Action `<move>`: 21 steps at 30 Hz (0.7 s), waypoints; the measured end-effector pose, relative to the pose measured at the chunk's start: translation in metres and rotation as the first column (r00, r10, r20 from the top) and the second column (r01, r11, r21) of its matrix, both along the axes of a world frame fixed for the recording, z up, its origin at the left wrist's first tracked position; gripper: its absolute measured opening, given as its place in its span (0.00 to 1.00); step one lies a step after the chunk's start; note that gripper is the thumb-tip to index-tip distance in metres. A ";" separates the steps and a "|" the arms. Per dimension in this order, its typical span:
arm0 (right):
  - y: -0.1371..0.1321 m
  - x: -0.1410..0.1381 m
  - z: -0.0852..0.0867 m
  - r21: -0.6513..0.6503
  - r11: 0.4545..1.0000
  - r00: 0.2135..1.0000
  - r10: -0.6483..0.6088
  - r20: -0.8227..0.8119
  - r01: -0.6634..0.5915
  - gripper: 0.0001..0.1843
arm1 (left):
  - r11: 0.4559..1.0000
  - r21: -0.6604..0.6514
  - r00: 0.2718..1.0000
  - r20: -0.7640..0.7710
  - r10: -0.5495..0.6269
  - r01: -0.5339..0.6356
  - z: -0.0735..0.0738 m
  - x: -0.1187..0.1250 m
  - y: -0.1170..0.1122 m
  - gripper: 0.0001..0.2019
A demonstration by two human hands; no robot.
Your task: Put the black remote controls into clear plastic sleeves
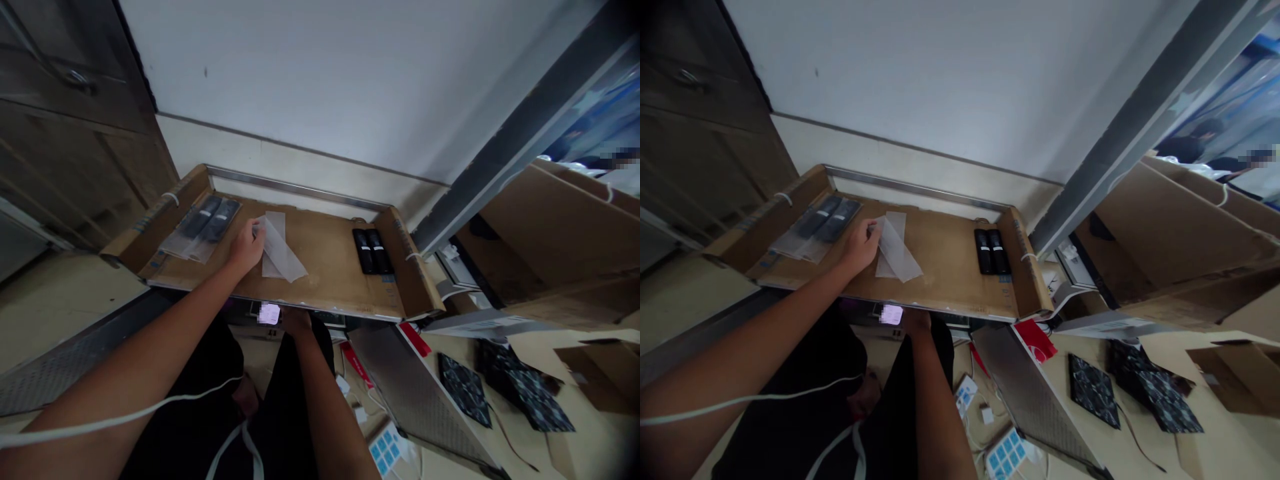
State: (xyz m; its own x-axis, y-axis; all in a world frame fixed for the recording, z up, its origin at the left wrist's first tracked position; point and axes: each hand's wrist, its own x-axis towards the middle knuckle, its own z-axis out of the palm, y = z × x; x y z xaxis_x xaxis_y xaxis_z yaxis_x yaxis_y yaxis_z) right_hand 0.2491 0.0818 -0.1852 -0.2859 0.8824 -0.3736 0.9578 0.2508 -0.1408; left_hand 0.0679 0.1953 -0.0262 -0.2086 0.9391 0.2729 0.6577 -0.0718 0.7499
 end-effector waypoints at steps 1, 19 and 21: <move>0.000 0.000 0.000 -0.001 1.000 1.000 0.002 0.002 -0.002 0.21 | 1.000 0.001 1.000 0.003 -0.001 0.001 0.000 0.000 0.000 0.19; -0.003 -0.004 -0.013 -0.026 0.993 0.988 0.110 -0.105 -0.113 0.28 | 1.000 0.016 1.000 0.012 -0.010 0.010 0.002 0.001 -0.001 0.17; -0.003 -0.005 -0.012 -0.035 0.994 0.989 0.101 -0.105 -0.105 0.29 | 1.000 0.014 1.000 0.013 -0.012 0.012 0.001 0.000 0.000 0.17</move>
State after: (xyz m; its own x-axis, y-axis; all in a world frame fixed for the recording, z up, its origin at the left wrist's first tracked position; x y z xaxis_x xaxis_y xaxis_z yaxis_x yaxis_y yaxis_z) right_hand 0.2443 0.0787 -0.1971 -0.4132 0.8311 -0.3722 0.9070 0.3391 -0.2496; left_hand 0.0683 0.1952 -0.0251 -0.2008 0.9377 0.2835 0.6466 -0.0905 0.7575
